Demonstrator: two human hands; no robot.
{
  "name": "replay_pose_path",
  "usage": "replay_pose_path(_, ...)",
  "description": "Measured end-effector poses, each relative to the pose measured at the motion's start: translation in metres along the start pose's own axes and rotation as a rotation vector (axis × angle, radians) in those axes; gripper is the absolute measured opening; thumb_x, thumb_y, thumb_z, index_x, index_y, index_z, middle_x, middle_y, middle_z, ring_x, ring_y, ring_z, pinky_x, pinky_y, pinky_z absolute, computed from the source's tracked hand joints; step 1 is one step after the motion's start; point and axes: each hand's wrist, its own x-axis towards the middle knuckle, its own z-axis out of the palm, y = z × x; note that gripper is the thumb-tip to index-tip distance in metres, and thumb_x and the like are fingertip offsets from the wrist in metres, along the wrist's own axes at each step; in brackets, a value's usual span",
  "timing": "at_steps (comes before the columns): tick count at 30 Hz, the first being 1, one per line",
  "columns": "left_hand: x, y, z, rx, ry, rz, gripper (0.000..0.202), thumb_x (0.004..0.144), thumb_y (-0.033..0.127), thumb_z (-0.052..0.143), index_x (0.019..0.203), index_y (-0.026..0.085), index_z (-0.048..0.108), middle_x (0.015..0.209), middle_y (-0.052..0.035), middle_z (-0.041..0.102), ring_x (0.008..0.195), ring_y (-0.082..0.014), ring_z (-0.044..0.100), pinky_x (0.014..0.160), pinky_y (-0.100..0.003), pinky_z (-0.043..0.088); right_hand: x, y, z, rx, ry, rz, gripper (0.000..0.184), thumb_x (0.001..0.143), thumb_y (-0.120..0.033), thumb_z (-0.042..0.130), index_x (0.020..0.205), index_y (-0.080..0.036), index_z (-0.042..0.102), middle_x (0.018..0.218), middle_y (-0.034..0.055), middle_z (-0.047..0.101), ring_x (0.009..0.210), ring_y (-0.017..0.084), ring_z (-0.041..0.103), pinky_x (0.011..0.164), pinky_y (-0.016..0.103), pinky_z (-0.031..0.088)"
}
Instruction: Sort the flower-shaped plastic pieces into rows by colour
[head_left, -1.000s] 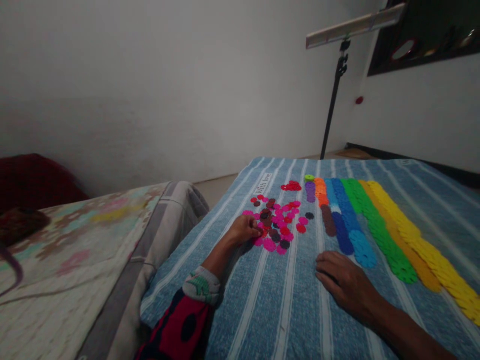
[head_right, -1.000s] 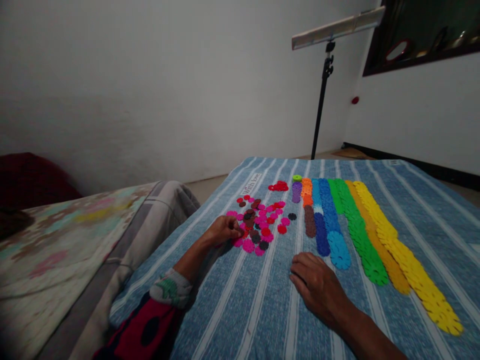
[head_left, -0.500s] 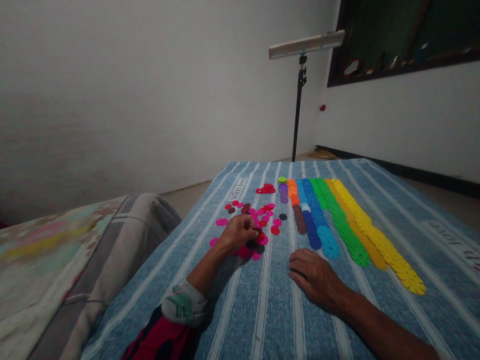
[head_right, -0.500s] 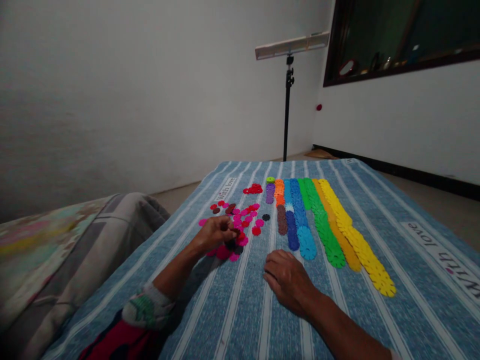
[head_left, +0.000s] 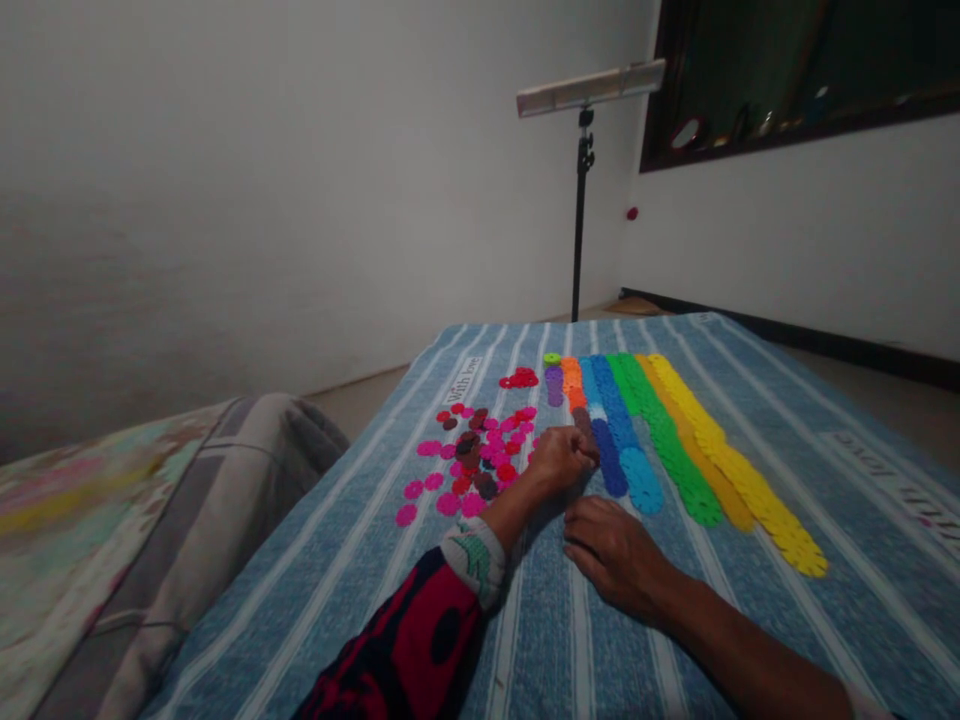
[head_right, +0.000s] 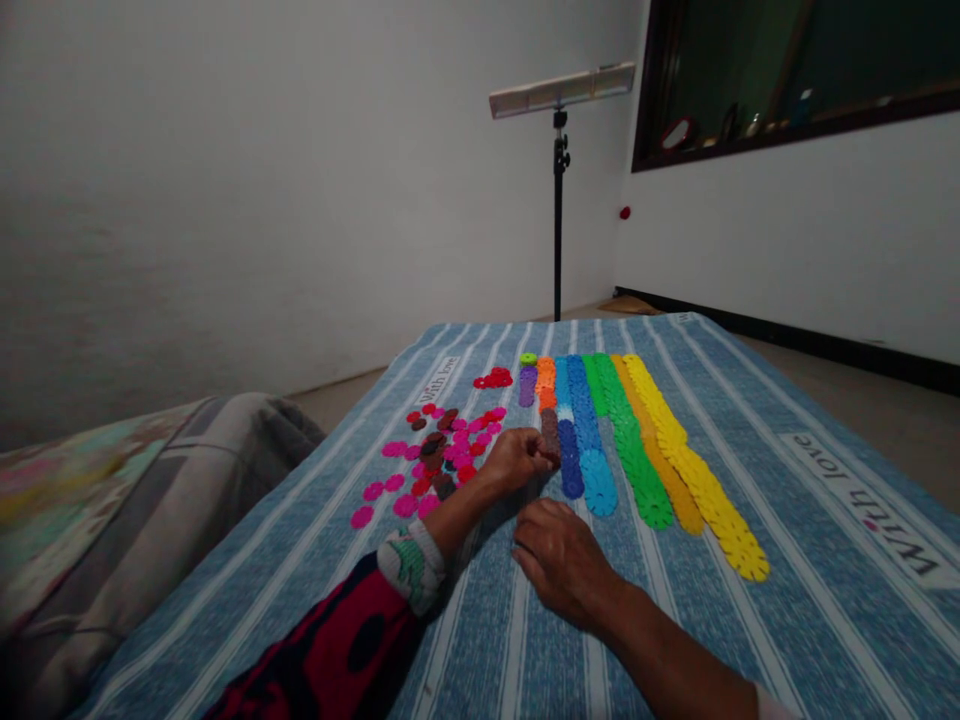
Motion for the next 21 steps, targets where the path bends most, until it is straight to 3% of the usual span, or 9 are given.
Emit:
replay_pose_path(7, -0.010, 0.008, 0.000, 0.258, 0.033, 0.128, 0.011, 0.067, 0.009, 0.066, 0.075, 0.015, 0.070, 0.075, -0.0008, 0.070, 0.070, -0.0134, 0.061, 0.068, -0.024, 0.047, 0.000, 0.001, 0.000, -0.021, 0.005, -0.006, 0.010, 0.087, -0.014, 0.059, 0.079, -0.019, 0.061, 0.088, 0.0045, 0.063, 0.086, 0.019, 0.056, 0.078, 0.034, 0.045)
replay_pose_path(13, -0.019, 0.015, -0.008, 0.404, 0.134, 0.120, 0.008, 0.068, 0.011, 0.066, 0.075, 0.014, 0.069, 0.077, -0.0024, 0.068, 0.074, -0.0147, 0.058, 0.070, -0.025, 0.044, -0.001, 0.002, 0.001, -0.010, 0.014, -0.020, 0.011, 0.088, -0.013, 0.057, 0.080, -0.019, 0.061, 0.087, 0.0045, 0.062, 0.084, 0.019, 0.056, 0.077, 0.034, 0.045)
replay_pose_path(21, -0.021, 0.013, 0.000, 0.408, 0.060, 0.080, 0.007, 0.071, 0.012, 0.063, 0.070, 0.016, 0.069, 0.071, -0.0015, 0.066, 0.068, -0.0142, 0.058, 0.063, -0.024, 0.041, -0.003, 0.001, 0.000, 0.010, -0.004, -0.019, 0.012, 0.089, -0.012, 0.055, 0.081, -0.018, 0.061, 0.089, 0.0050, 0.062, 0.087, 0.020, 0.057, 0.078, 0.035, 0.046)
